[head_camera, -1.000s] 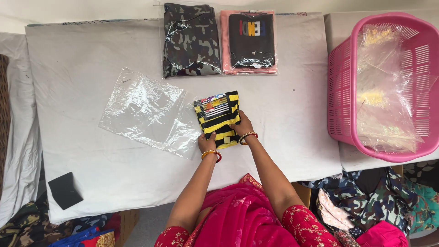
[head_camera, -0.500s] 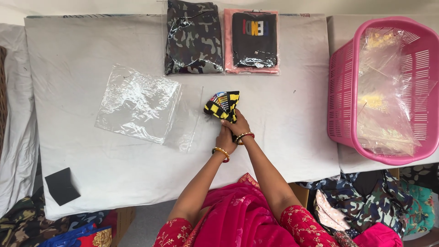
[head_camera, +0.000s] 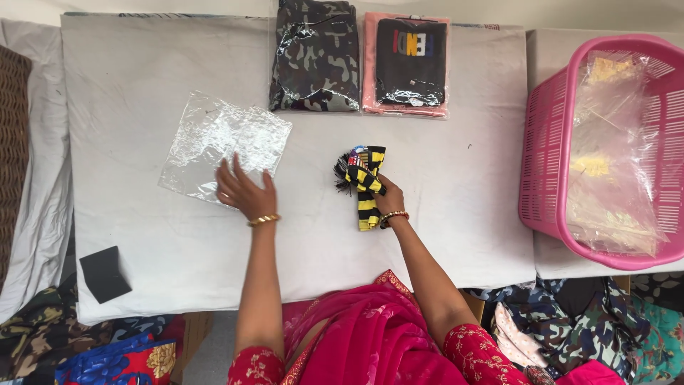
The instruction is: The person folds a camouflage-patterned garment and a yellow-and-black striped garment on a white table. They place each folded item into a clear plastic bag and arrange the packaged items on the table.
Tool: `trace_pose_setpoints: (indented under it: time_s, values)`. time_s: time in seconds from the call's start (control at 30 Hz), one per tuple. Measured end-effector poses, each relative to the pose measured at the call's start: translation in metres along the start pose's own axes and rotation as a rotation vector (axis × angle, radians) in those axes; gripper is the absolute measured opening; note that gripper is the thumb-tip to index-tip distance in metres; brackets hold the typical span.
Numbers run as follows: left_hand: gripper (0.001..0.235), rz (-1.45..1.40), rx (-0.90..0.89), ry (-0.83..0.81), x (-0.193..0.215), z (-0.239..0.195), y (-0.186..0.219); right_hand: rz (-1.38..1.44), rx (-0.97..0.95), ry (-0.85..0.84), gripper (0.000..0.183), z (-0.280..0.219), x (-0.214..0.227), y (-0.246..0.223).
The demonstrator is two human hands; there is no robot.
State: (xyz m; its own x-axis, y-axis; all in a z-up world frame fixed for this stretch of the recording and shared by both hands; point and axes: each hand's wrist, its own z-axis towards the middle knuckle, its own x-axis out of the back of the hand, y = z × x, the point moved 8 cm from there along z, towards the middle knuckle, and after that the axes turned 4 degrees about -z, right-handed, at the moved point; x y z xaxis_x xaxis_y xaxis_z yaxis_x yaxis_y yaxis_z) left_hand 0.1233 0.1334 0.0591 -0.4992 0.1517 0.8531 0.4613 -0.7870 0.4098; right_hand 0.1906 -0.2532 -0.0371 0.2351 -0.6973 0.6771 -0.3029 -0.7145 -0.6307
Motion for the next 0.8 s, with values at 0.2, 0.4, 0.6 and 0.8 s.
trace_pose_setpoints:
  time_s: [0.2,0.4,0.6,0.8]
  values:
    - [0.100,-0.216,0.487,-0.590,-0.062,0.041,-0.116,0.215,-0.009,-0.120,0.056,0.008,-0.019,0.037]
    - [0.078,-0.416,0.307,-0.842,-0.098,0.019,-0.099,0.637,-0.243,-0.377,0.055,-0.013,-0.011,0.034]
    - [0.082,0.134,-0.514,-1.010,-0.065,-0.093,0.063,0.907,-0.504,-0.489,0.043,-0.041,0.006,0.037]
    - [0.054,-0.054,-0.405,-1.024,-0.055,-0.144,0.088,1.023,-0.445,-0.401,0.031,-0.042,0.030,0.049]
